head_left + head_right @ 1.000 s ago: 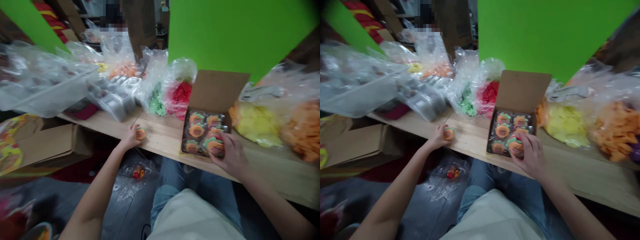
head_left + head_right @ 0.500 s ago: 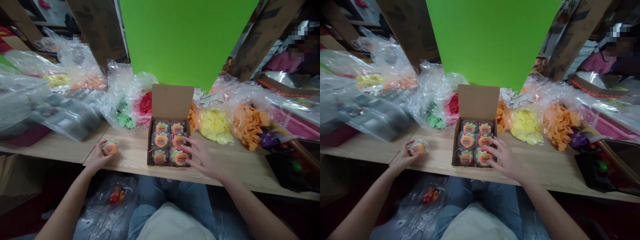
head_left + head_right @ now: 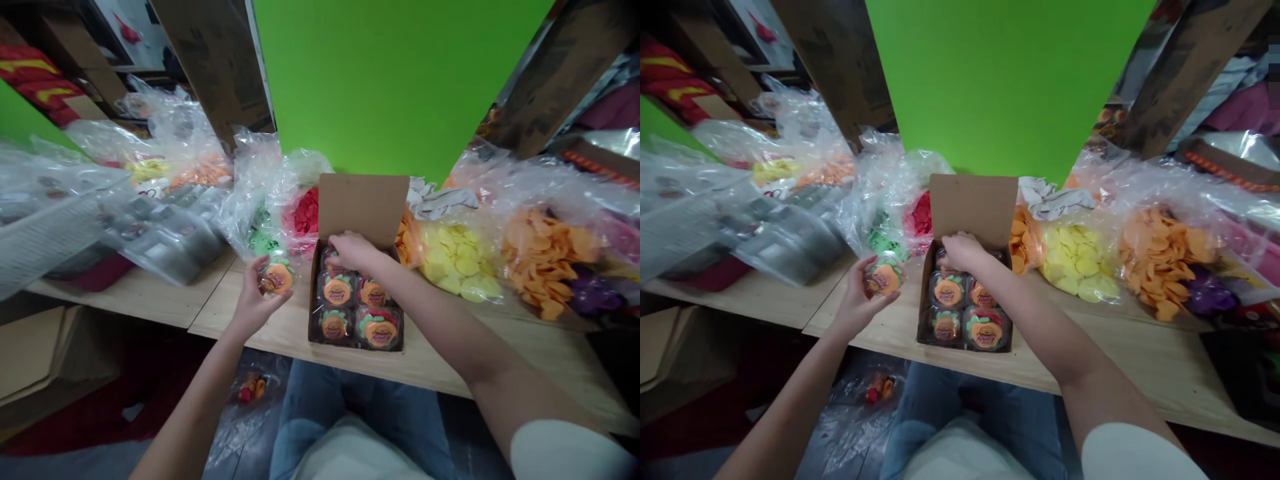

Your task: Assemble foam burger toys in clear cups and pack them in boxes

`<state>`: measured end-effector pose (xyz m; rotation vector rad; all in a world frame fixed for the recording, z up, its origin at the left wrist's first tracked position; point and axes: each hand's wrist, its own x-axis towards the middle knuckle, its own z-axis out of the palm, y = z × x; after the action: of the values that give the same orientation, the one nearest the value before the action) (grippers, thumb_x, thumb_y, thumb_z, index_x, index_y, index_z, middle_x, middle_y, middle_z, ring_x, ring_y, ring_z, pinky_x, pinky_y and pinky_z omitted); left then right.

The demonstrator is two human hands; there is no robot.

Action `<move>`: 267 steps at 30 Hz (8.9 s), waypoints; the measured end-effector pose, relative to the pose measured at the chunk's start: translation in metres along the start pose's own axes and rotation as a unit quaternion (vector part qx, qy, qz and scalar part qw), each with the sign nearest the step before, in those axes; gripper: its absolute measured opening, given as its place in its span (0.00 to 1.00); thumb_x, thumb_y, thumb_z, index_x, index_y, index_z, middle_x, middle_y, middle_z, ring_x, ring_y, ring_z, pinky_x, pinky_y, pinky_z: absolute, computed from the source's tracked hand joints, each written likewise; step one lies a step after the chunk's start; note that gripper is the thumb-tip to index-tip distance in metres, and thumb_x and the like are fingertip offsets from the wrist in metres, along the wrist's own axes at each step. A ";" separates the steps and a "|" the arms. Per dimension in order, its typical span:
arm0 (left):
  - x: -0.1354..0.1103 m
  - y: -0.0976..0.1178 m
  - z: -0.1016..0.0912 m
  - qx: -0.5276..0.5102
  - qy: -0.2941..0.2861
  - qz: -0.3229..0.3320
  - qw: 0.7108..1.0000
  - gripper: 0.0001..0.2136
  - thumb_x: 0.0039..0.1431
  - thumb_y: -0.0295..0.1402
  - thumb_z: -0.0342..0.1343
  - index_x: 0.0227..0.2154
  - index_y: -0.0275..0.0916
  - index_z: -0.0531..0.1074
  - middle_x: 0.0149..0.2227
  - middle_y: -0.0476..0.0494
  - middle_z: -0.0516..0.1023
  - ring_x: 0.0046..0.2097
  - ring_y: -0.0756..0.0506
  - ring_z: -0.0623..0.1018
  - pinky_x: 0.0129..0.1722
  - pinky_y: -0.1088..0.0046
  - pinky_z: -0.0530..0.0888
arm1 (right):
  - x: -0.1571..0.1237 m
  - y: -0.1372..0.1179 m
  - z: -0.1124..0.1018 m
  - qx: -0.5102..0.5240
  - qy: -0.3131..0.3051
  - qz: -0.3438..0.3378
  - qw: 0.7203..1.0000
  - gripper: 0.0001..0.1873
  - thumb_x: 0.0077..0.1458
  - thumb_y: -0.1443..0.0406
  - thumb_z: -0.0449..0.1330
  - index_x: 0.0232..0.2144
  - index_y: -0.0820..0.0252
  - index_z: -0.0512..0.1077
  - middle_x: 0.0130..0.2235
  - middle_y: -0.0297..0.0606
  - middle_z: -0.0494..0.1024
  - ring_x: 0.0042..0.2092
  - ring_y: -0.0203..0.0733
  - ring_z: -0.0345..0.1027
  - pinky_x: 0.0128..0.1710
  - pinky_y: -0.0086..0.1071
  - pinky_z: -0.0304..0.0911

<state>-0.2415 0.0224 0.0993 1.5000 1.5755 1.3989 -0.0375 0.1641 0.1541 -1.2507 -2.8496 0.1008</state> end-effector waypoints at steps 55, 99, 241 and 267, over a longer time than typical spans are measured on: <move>-0.046 0.044 0.040 0.148 -0.218 0.119 0.957 0.22 0.47 0.35 0.61 0.46 0.45 0.64 0.47 0.43 0.68 0.49 0.42 0.69 0.48 0.61 0.69 | -0.037 -0.007 0.012 0.180 0.018 -0.181 0.967 0.18 0.45 0.60 0.62 0.39 0.62 0.68 0.39 0.41 0.68 0.41 0.42 0.62 0.41 0.35 0.60; 0.004 0.069 0.119 0.316 -0.176 0.241 0.901 0.17 0.54 0.37 0.55 0.47 0.41 0.65 0.47 0.41 0.69 0.51 0.40 0.67 0.51 0.59 0.64 | -0.210 0.001 0.063 0.384 0.378 0.245 0.806 0.27 0.39 0.56 0.66 0.39 0.55 0.60 0.38 0.38 0.70 0.38 0.44 0.67 0.38 0.42 0.66; -0.090 -0.022 0.060 0.270 -0.020 0.203 0.941 0.05 0.54 0.32 0.56 0.34 0.41 0.74 0.33 0.45 0.70 0.38 0.47 0.71 0.38 0.70 0.71 | -0.224 -0.020 0.165 0.455 0.345 0.234 0.787 0.16 0.53 0.60 0.56 0.44 0.56 0.62 0.48 0.45 0.68 0.48 0.45 0.65 0.47 0.43 0.64; -0.086 -0.045 0.058 0.278 -0.004 0.280 0.919 0.11 0.52 0.29 0.57 0.40 0.47 0.74 0.38 0.48 0.77 0.41 0.46 0.73 0.44 0.65 0.69 | -0.213 -0.041 0.157 0.428 0.366 0.282 0.777 0.19 0.58 0.61 0.51 0.51 0.58 0.61 0.50 0.45 0.68 0.50 0.44 0.63 0.49 0.42 0.62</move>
<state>-0.1864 -0.0330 0.0183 2.4445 1.7016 1.2619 0.0684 -0.0277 0.0006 -1.3869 -1.3948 0.6593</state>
